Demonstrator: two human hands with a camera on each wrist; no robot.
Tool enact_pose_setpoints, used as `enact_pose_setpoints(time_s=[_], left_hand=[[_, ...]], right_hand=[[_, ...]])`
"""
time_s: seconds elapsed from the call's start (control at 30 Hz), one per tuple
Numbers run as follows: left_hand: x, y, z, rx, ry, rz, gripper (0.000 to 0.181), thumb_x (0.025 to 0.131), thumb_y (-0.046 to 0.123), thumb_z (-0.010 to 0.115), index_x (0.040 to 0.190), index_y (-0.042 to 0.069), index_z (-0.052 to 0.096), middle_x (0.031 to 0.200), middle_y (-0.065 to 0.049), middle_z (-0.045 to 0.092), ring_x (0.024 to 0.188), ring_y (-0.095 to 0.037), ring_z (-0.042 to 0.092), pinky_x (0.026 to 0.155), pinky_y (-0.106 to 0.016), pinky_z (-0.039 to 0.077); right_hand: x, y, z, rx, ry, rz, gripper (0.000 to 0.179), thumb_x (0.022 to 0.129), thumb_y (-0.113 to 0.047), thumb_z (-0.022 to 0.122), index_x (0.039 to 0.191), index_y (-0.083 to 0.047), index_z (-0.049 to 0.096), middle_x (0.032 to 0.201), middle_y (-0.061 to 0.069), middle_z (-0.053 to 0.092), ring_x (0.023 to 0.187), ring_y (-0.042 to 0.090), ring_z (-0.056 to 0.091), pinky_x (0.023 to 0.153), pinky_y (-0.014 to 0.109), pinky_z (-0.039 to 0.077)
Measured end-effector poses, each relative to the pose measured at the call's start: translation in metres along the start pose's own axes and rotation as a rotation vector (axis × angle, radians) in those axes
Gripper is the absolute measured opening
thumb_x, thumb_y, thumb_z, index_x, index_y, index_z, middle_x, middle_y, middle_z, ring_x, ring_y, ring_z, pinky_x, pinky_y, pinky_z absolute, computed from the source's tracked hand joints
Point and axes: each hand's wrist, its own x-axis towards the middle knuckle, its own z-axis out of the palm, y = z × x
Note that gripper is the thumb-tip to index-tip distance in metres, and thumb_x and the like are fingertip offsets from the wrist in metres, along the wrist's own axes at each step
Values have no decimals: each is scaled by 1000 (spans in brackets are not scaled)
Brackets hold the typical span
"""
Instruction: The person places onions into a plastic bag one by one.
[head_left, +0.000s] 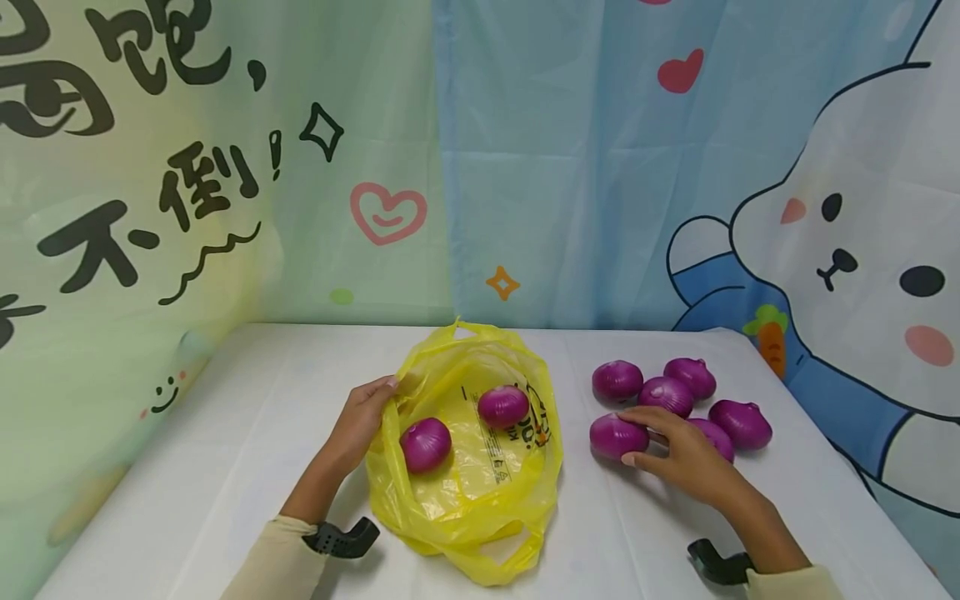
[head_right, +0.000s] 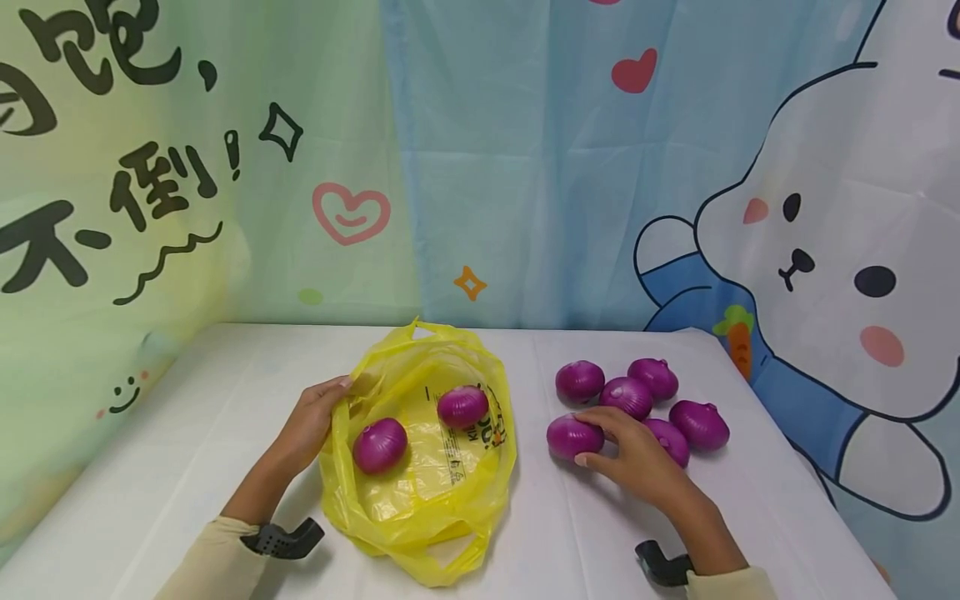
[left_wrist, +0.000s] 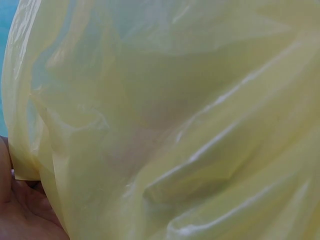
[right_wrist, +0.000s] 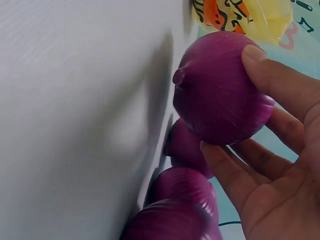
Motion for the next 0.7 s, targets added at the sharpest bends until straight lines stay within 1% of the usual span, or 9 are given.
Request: enact_pose_setpoints(time_s=[0.23, 0.37, 0.63, 0.7], left_hand=[[1, 0, 1, -3, 7, -2, 39, 105, 29, 41, 113, -5, 60, 91, -16, 58, 78, -25, 61, 66, -26, 55], [0, 1, 0, 2, 1, 5, 40, 105, 30, 41, 111, -5, 59, 91, -18, 58, 77, -26, 61, 65, -26, 55], [-2, 2, -1, 20, -7, 0, 42, 105, 31, 41, 115, -5, 59, 94, -21, 58, 77, -27, 62, 65, -27, 55], [-1, 2, 0, 15, -8, -2, 41, 105, 30, 41, 114, -5, 59, 93, -21, 58, 77, -26, 61, 65, -27, 55]], right_hand=[[5, -9, -4, 62, 55, -61, 61, 81, -23, 80, 136, -8, 55, 138, 21, 49, 125, 44, 46, 91, 47, 46], [8, -18, -5, 94, 79, -72, 63, 81, -22, 81, 137, -9, 55, 137, 19, 50, 125, 43, 47, 91, 45, 46], [19, -32, -3, 244, 57, -94, 61, 82, -20, 80, 137, -10, 56, 135, 16, 54, 120, 41, 53, 91, 46, 47], [21, -36, -1, 254, 55, -98, 61, 82, -23, 80, 137, -11, 56, 136, 16, 54, 120, 41, 54, 92, 47, 47]])
